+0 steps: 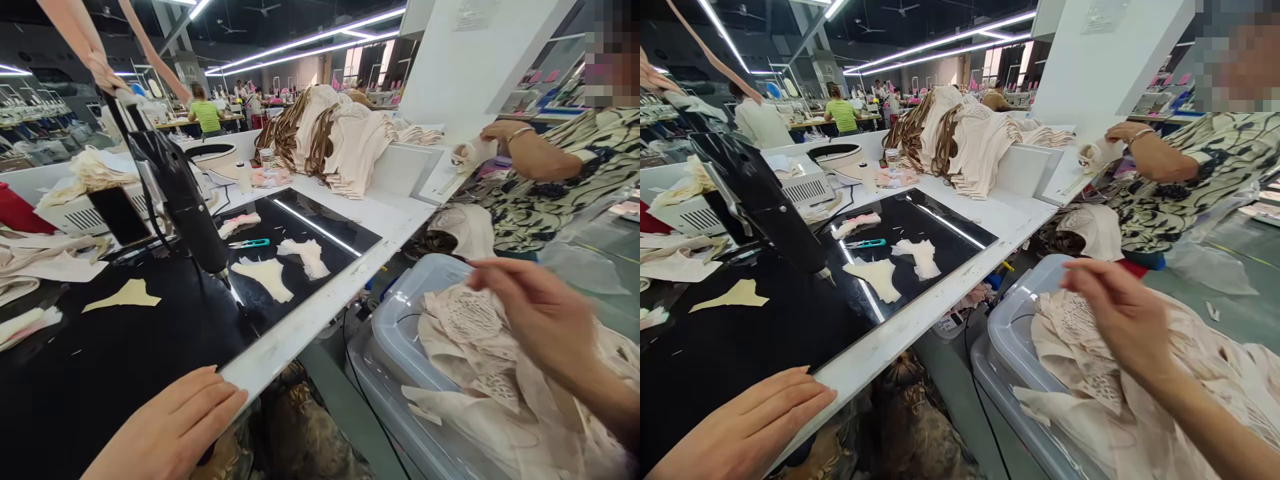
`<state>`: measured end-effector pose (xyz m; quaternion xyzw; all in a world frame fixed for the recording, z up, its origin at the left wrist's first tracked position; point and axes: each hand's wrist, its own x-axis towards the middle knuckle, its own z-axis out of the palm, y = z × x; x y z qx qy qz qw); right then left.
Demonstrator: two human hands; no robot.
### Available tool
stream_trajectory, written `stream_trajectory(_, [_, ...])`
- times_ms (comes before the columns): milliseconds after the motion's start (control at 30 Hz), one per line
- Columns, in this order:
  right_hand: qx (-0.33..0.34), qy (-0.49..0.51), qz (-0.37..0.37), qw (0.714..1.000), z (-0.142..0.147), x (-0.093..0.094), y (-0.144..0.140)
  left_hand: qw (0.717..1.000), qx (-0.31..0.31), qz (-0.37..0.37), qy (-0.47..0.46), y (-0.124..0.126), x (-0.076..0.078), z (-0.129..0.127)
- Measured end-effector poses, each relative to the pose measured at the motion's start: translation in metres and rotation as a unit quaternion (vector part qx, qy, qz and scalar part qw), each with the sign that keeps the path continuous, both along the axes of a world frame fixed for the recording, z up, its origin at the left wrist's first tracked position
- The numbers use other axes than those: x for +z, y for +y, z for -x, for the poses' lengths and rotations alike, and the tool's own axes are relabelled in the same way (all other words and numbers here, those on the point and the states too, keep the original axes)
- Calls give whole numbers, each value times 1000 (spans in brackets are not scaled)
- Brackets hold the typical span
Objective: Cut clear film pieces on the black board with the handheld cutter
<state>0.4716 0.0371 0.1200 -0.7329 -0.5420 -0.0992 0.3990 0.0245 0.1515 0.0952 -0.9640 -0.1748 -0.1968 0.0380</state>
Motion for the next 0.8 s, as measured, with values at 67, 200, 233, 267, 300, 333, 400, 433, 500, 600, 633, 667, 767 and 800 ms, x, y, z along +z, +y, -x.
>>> stream_trajectory(67, [127,31,6,991,19,-6,39,1000,14,5,7,-1,4,4])
stream_trajectory(200, [350,23,43,936,74,-12,98,997,45,29,58,-1,12,-4])
stream_trajectory(233, [385,8,52,922,86,-12,109,995,63,34,65,1,12,-7])
stream_trajectory(267, [412,-10,65,909,96,-12,120,994,81,33,66,3,10,-10])
stream_trajectory(300, [432,-29,76,898,105,-11,129,993,93,29,67,6,8,-14])
stream_trajectory(333, [445,-51,86,890,112,-11,139,992,101,24,68,10,5,-16])
stream_trajectory(400, [450,-99,104,882,122,-12,157,991,111,15,72,17,-1,-21])
stream_trajectory(433, [445,-122,116,880,125,-12,166,990,115,15,74,20,-4,-24])
stream_trajectory(500, [428,-159,149,877,128,-16,179,989,127,22,71,27,-8,-29])
stream_trajectory(600, [406,-171,185,878,128,-23,190,986,148,48,63,36,-10,-41])
stream_trajectory(633, [402,-169,191,879,128,-26,191,984,155,57,63,39,-9,-46])
stream_trajectory(667, [399,-167,195,880,128,-28,192,982,163,65,67,41,-9,-51])
stream_trajectory(767, [393,-161,210,881,129,-33,191,975,184,85,90,48,-6,-67])
stream_trajectory(800, [392,-159,213,881,129,-34,191,973,188,88,101,50,-5,-72])
